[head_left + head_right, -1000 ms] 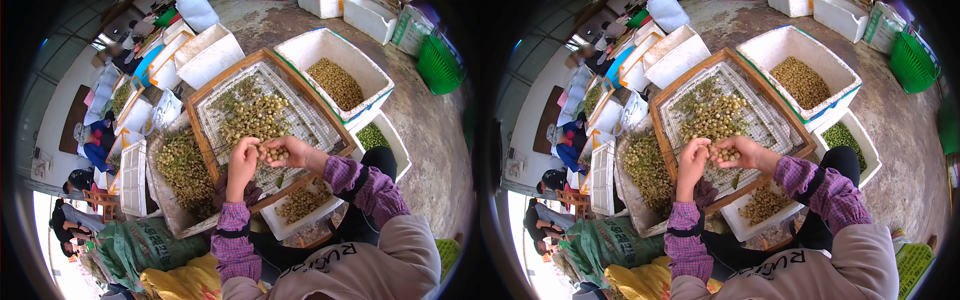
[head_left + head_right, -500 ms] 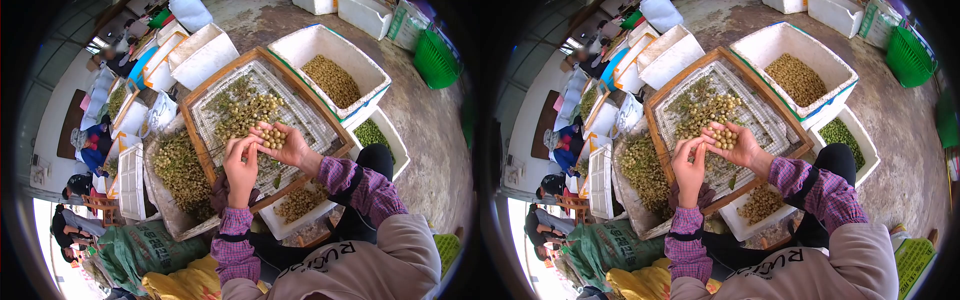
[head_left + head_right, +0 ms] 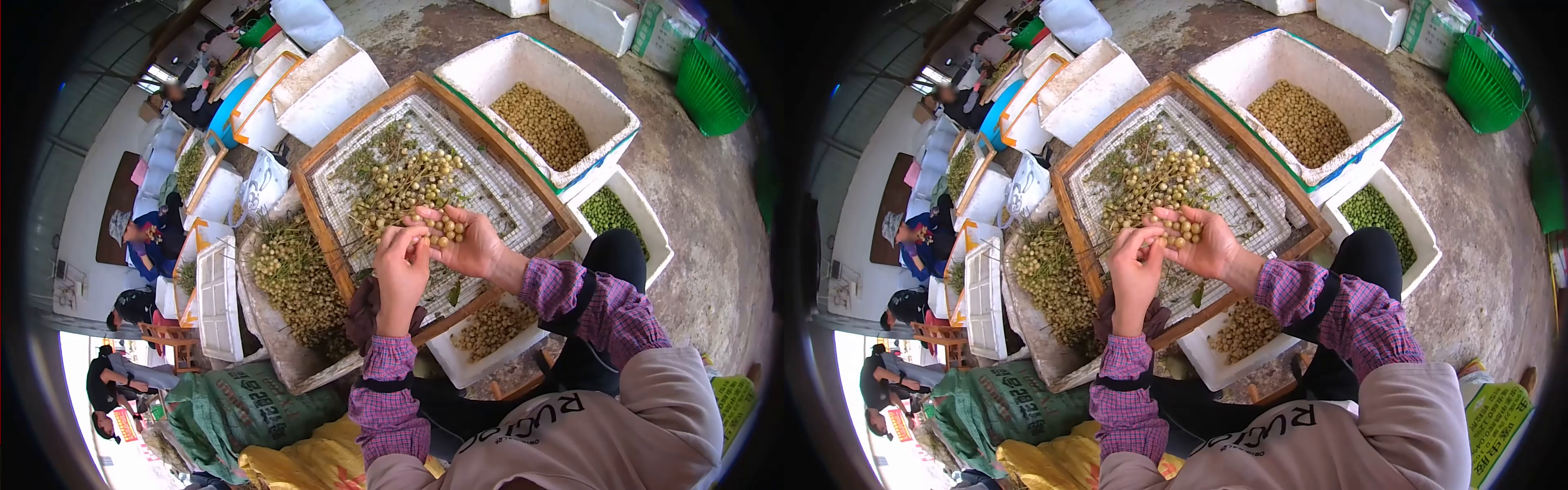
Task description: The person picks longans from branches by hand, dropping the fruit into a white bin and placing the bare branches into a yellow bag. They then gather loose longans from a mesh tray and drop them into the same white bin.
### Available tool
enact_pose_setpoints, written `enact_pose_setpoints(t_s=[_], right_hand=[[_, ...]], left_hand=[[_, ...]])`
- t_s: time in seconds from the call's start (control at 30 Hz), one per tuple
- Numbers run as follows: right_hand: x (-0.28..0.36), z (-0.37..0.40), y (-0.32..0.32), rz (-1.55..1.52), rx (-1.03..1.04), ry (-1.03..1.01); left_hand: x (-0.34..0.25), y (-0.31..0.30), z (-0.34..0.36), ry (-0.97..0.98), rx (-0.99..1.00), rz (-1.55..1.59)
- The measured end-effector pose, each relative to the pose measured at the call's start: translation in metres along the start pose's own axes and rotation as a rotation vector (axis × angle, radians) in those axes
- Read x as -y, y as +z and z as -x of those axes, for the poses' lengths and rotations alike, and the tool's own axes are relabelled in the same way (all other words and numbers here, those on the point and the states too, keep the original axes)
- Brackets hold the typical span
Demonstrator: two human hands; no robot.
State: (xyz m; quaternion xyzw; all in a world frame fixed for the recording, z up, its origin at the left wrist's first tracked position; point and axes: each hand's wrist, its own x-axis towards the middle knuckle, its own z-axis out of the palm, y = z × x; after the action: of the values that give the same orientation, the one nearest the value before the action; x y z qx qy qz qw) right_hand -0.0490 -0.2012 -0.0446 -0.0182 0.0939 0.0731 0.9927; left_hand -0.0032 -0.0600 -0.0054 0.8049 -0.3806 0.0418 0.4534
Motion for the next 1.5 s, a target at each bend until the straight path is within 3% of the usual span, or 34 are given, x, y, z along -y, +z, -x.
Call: enact_pose_setpoints(t_s=[0.2, 0.4, 0.6, 0.7, 0.83, 0.93, 1.2, 1.5], right_hand=[[-0.003, -0.003, -0.003, 0.045, -0.017, 0.035], [-0.003, -0.004, -0.008, 0.206, -0.09, 0.068], [-0.009, -0.003, -0.011, 0.265, -0.198, 0.082], [-0.009, -0.012, -0.028, 0.215, -0.177, 0.068], [-0.001, -0.004, -0.01, 0.107, -0.171, 0.031], [0.001, -0.004, -0.004, -0.013, -0.094, 0.007], [-0.007, -0.004, -0.009, -0.002, -0.087, 0.05], [-0.014, -0.004, -0.011, 0.089, -0.183, 0.043]], left_hand=[[0.001, 0.001, 0.002, -0.104, 0.144, -0.043], [0.0, -0.002, 0.002, -0.083, 0.227, -0.117], [0.016, 0.01, 0.008, 0.103, 0.192, -0.3], [0.007, 0.014, 0.007, -0.107, 0.154, -0.229], [-0.001, 0.003, 0.002, -0.415, 0.046, 0.441], [-0.003, 0.005, -0.001, 0.048, 0.098, 0.166], [-0.009, 0.018, 0.006, 0.061, 0.137, -0.096], [0.003, 0.022, 0.006, 0.098, 0.111, -0.165]])
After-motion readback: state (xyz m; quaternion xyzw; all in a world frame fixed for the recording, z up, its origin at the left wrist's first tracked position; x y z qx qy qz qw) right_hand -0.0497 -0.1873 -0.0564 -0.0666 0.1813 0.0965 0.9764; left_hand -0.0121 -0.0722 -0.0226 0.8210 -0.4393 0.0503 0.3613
